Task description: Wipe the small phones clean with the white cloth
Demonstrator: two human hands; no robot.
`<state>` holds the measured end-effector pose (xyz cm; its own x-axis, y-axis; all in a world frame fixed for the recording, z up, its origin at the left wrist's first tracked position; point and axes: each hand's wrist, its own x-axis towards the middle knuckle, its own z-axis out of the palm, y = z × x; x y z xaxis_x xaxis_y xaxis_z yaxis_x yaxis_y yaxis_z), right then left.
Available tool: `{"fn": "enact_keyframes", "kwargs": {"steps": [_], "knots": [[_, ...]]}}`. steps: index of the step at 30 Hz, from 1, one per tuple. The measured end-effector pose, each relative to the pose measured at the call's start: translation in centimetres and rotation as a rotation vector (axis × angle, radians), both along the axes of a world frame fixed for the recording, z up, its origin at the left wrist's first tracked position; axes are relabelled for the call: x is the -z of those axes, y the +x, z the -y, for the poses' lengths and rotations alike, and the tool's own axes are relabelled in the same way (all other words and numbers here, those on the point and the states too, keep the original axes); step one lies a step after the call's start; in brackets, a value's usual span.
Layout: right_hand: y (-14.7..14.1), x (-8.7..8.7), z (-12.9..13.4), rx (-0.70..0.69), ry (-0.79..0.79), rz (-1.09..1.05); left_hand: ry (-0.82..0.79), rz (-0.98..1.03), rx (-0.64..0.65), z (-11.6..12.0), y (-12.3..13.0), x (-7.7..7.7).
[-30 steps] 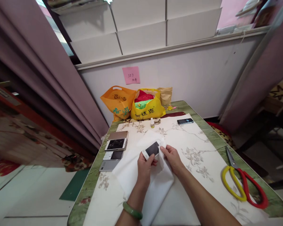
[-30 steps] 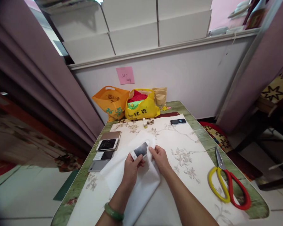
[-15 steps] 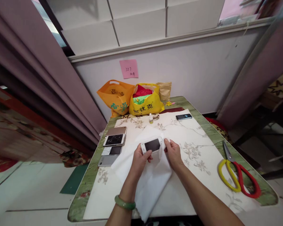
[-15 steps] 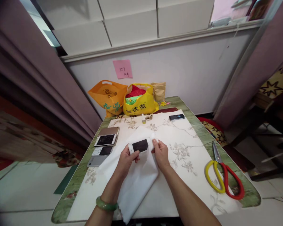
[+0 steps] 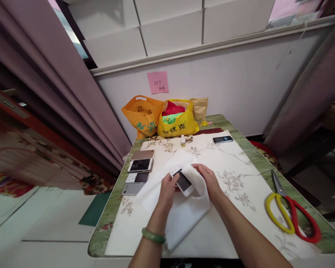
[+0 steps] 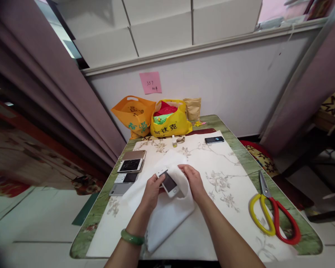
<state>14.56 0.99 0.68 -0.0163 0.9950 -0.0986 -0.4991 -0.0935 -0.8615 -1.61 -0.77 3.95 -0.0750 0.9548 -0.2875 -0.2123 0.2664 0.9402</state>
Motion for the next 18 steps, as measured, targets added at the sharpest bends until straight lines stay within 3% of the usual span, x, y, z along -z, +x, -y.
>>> {"fn": "enact_keyframes", "kwargs": {"steps": [3,11,14,18], "knots": [[-0.4,0.5,-0.1,0.023,0.075,0.150,-0.010,-0.035,-0.020,-0.4,0.6,0.5],[-0.8,0.1,0.7,-0.053,0.299,0.939,0.159,-0.064,-0.168,-1.4,1.7,0.6],[-0.8,0.4,0.5,-0.070,0.315,0.968,0.202,-0.132,-0.126,-1.3,2.0,0.6],[-0.7,0.8,0.3,-0.004,0.227,0.817,0.163,-0.220,0.064,-1.1,2.1,0.8]]}}
